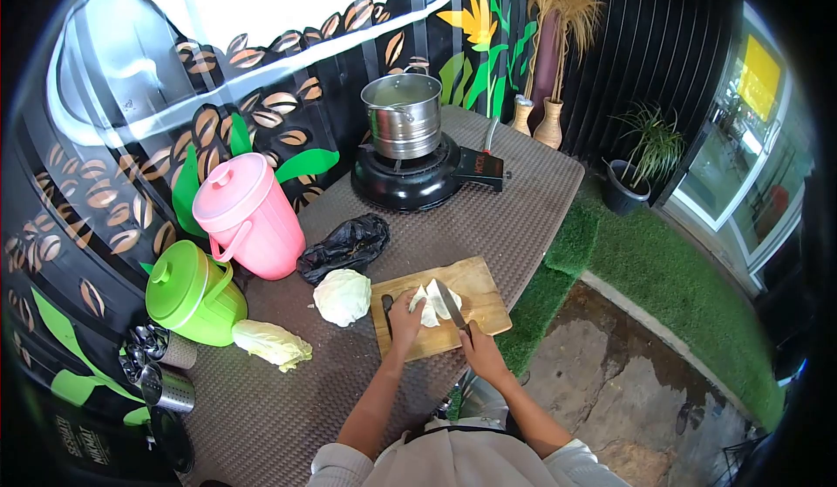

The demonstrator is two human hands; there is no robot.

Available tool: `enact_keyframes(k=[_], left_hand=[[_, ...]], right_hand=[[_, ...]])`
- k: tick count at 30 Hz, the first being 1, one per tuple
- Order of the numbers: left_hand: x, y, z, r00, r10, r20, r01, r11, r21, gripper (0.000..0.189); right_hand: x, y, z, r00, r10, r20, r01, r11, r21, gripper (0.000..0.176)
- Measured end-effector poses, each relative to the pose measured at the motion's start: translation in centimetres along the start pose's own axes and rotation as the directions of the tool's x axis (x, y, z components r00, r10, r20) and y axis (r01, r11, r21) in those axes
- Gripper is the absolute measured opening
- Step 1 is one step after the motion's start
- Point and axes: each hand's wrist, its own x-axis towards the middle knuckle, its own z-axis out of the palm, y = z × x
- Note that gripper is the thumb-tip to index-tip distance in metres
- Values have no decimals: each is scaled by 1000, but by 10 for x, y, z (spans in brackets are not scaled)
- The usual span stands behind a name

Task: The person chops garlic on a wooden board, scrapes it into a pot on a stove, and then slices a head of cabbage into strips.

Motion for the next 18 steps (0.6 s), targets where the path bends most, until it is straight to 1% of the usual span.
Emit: enact_keyframes(k=[1,2,4,5,7,8,9,10,11,12,13,14,15,16,17,18], left_hand=[[0,7,-5,990,-107,96,121,980,-160,35],[1,15,-10,990,-106,95,120,980,-161,35],[8,28,-21,959,-256,119,274,944,-185,40],[12,34,-29,961,-254,107,271,944,-187,40],[23,48,-48,978,-191,81,206,933,-295,42],[29,54,-58,989,-148,17,147,950,-277,42],[31,68,-66,993,-65,-97,39,966,-254,33],[34,73,-76,977,72,-201,-81,996,-35,28],[39,78,-87,937,226,-267,-176,965,196,24],[43,78,-100,866,426,-260,-304,863,403,23],[46,78,-112,769,606,-205,-397,704,589,23],[47,74,-120,778,597,-195,-403,713,574,27],[46,64,-127,777,598,-198,-400,711,578,27],[42,52,-133,841,529,-119,-339,684,645,27],[37,40,-137,895,444,-46,-284,645,710,27],[31,41,-136,925,377,-55,-251,712,656,31]], right_hand=[[2,1,1,999,21,-32,-20,999,30,24],[4,1,1,999,19,-32,-19,999,29,24],[10,-1,2,998,41,-52,-39,998,54,24],[12,-2,2,999,31,-45,-29,998,53,24],[16,-2,4,999,1,-36,2,995,96,24],[20,8,16,984,-114,-139,128,987,101,23],[22,11,23,984,-123,-128,137,985,105,23],[24,11,28,990,-106,-90,118,983,144,22],[27,11,34,995,-89,-53,97,979,181,22],[28,6,39,985,-152,-86,164,973,165,21],[28,2,43,984,-157,-81,169,971,169,21],[27,-1,47,993,-118,-17,119,964,239,22],[24,-9,48,995,-83,49,64,951,303,22],[20,-24,41,989,-26,148,-31,930,366,23],[20,-24,42,988,-28,151,-30,930,367,23],[20,-23,42,986,-23,163,-38,930,365,23]])
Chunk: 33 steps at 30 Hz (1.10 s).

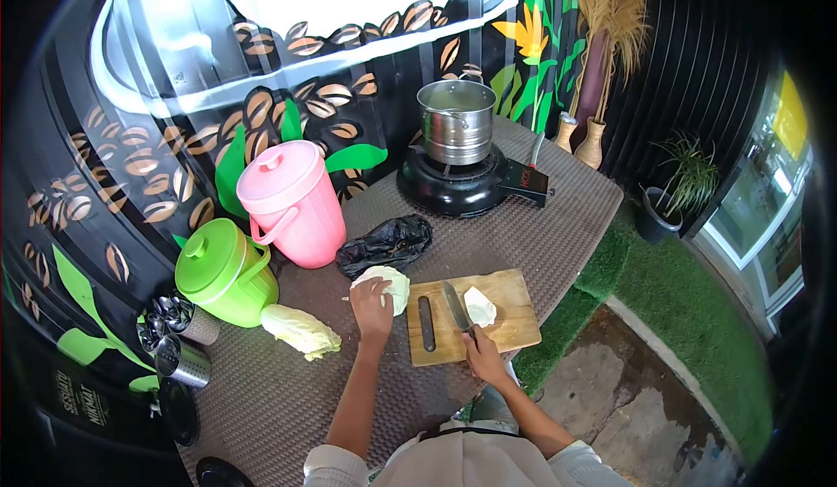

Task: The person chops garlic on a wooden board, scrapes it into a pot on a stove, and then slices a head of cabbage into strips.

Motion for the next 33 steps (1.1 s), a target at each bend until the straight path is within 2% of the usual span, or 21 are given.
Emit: enact_keyframes(k=[1,3,5,7,9,10,12,13,16,19,21,22,23,24,25,27,29,30,31,32,33], left_hand=[[-6,4,0,1000,0,2,0,1000,0,31],[-17,26,-1,996,-85,34,77,976,206,37],[-20,62,-8,999,-38,2,36,966,255,40],[-23,79,1,999,19,-34,-7,953,303,43],[-33,85,23,986,132,103,-141,986,87,47],[-38,87,41,984,142,109,-150,986,76,47],[-46,95,72,851,170,496,20,934,-356,52],[-51,106,79,848,181,499,15,931,-364,52],[-62,129,93,902,320,290,-256,937,-239,42],[-61,123,102,904,222,366,-114,949,-294,37],[-56,115,107,899,210,384,-89,947,-309,31],[-52,112,110,872,83,483,225,808,-544,27],[-51,107,112,796,-3,606,513,536,-671,24],[-45,106,107,816,67,574,493,438,-752,23],[-42,110,99,815,66,576,495,440,-750,23],[-39,114,88,725,-59,686,689,43,-724,25],[-39,103,85,698,-64,713,715,116,-689,32],[-37,102,77,666,-190,722,700,494,-516,33],[-37,103,72,661,-314,682,596,771,-224,35],[-36,107,68,660,-313,683,597,771,-223,35],[-36,110,65,766,-253,591,349,936,-51,35]], right_hand=[[-1,1,-1,1000,10,7,-10,1000,1,24],[-1,2,-8,998,68,-15,-68,998,8,27],[-4,7,-15,991,131,-40,-131,991,15,31],[-1,18,-21,976,-34,-217,24,999,-49,27],[-3,24,-31,968,-67,-244,51,996,-72,22],[-6,20,-36,962,-33,-270,21,999,-47,20],[-13,19,-45,951,5,-308,-12,1000,-22,19],[-17,21,-48,940,17,-341,-28,999,-28,19],[-30,30,-55,917,58,-396,-58,998,11,19],[-45,36,-62,904,117,-412,-101,993,62,19],[-53,37,-65,912,128,-389,-103,991,84,19],[-56,37,-65,911,133,-390,-100,990,103,21],[-57,37,-66,910,135,-392,-101,989,105,21],[-57,32,-67,910,157,-383,-119,985,122,20],[-57,30,-66,910,179,-373,-137,981,137,20],[-51,35,-62,914,145,-380,-119,989,91,21],[-45,41,-55,915,109,-388,-99,994,45,21],[-41,41,-50,910,58,-411,-82,996,-40,22],[-38,42,-45,903,7,-429,-68,990,-126,22],[-33,53,-40,908,-32,-417,-77,967,-242,24],[-32,49,-37,909,-32,-415,-77,967,-243,24]])
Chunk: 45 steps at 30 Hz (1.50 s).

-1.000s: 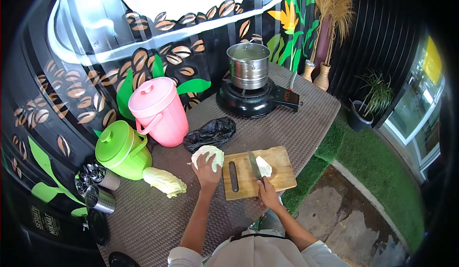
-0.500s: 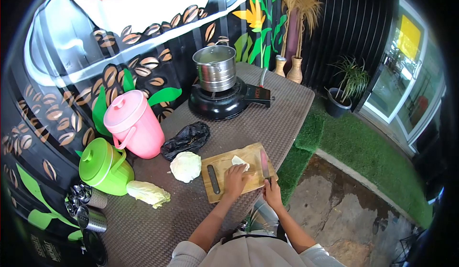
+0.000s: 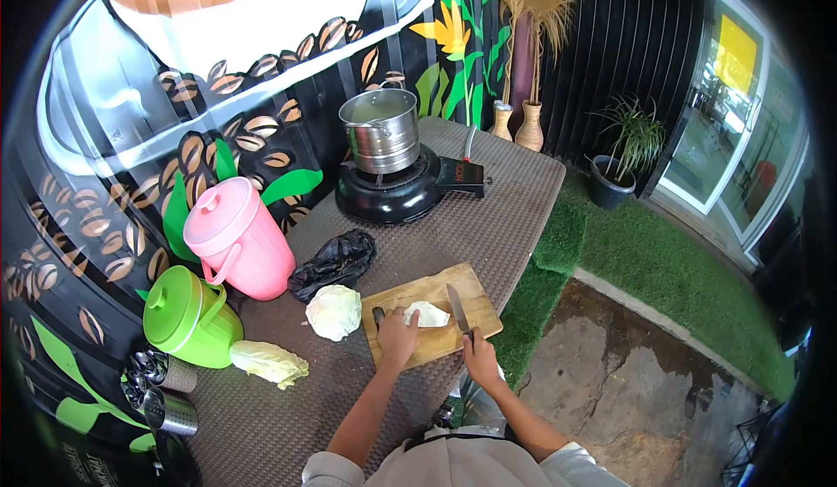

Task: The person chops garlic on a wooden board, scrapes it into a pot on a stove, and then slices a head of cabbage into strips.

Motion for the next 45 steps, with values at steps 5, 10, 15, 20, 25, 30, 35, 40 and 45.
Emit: enact_keyframes(k=[5,10,15,20,25,30,35,40,45], left_hand=[[8,-5,11,824,469,-317,-377,873,311,26],[8,-4,25,738,669,82,-671,717,188,24],[0,-11,38,701,712,-51,-698,699,154,21],[-2,-8,35,757,651,-59,-639,757,136,21],[1,-10,37,740,672,-35,-651,728,217,24],[-1,-8,36,745,666,-30,-641,728,245,27],[-3,-5,35,750,661,-31,-631,729,266,27],[2,-12,39,739,672,-39,-638,717,281,27],[-5,-3,31,750,661,-30,-635,732,246,26]], right_hand=[[-4,-28,0,989,81,126,-30,932,-360,31],[5,-23,-3,971,147,186,-35,866,-498,31],[19,-35,-14,939,203,277,-26,847,-531,34],[9,-43,-9,942,217,256,-37,825,-563,32],[10,-47,-7,946,247,210,-98,836,-541,31],[21,-37,-13,949,163,269,-4,861,-508,27],[15,-43,-18,942,172,288,9,846,-533,34],[0,-40,0,924,320,207,-166,827,-537,39],[23,-23,-4,948,158,276,3,862,-506,34]])
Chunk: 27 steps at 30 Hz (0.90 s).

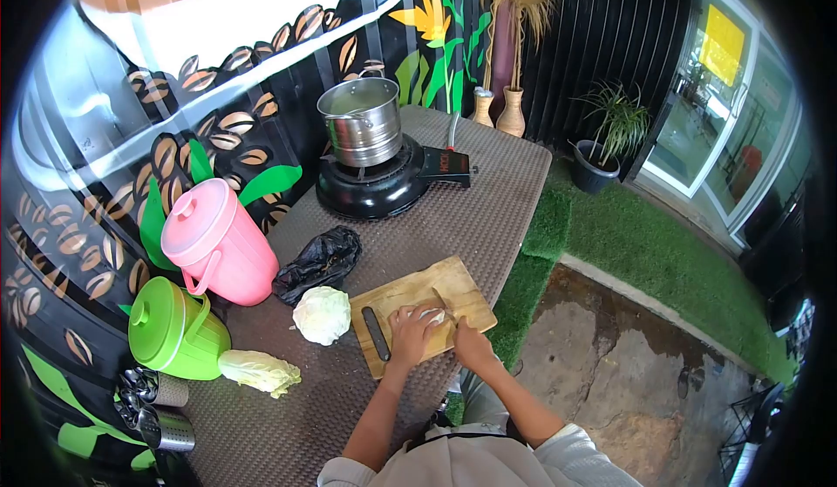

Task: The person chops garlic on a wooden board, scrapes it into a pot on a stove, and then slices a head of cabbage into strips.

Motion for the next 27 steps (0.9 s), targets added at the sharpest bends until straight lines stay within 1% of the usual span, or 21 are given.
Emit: enact_keyframes(k=[2,4,6,7,9,10,14,16,17,19,20,22,23,25,27], left_hand=[[1,1,0,999,-39,14,39,999,-9,26],[-1,-4,4,1000,-24,-6,24,1000,-2,26],[-1,-6,5,1000,-9,-22,9,1000,3,26],[0,-5,4,1000,-11,-17,10,1000,-16,26],[-1,-2,2,1000,-10,-4,10,999,-38,26],[-1,0,0,1000,-18,-5,18,999,-51,26],[0,-3,3,1000,-23,-14,22,998,-60,26],[-1,-6,6,1000,-16,-21,15,999,-48,26],[-2,-7,7,1000,-7,-29,6,999,-36,26],[-1,-3,2,1000,-15,-15,14,999,-45,26],[0,0,-2,1000,-21,-4,20,998,-53,27],[-1,-1,1,1000,-25,-9,25,998,-56,26],[-1,-2,1,999,-31,-12,30,998,-59,26],[-1,-7,5,999,-26,-20,25,998,-53,25],[-1,-7,8,999,-22,-26,21,999,-50,25]], right_hand=[[-7,0,0,1000,9,-9,-8,1000,25,36],[-15,-8,0,1000,12,-17,-11,999,48,38],[-22,-19,6,984,179,-22,-180,983,-28,31],[-20,-18,5,983,183,-22,-184,983,-28,31],[-11,-13,2,997,80,22,-80,996,45,45],[-4,-11,2,997,68,39,-69,997,32,45],[-11,-20,3,995,90,36,-90,996,-1,41],[-19,-29,6,987,157,-39,-155,987,44,36],[-14,-27,6,987,157,-38,-155,987,44,36],[-4,-22,6,993,114,13,-114,993,37,39],[-6,-18,6,993,117,15,-117,992,39,39],[-8,-19,-1,998,54,17,-54,999,2,39],[-12,-22,0,999,51,16,-51,999,3,39],[-22,-28,6,986,149,-70,-148,989,25,39],[-13,-28,8,987,146,-61,-145,989,27,38]])
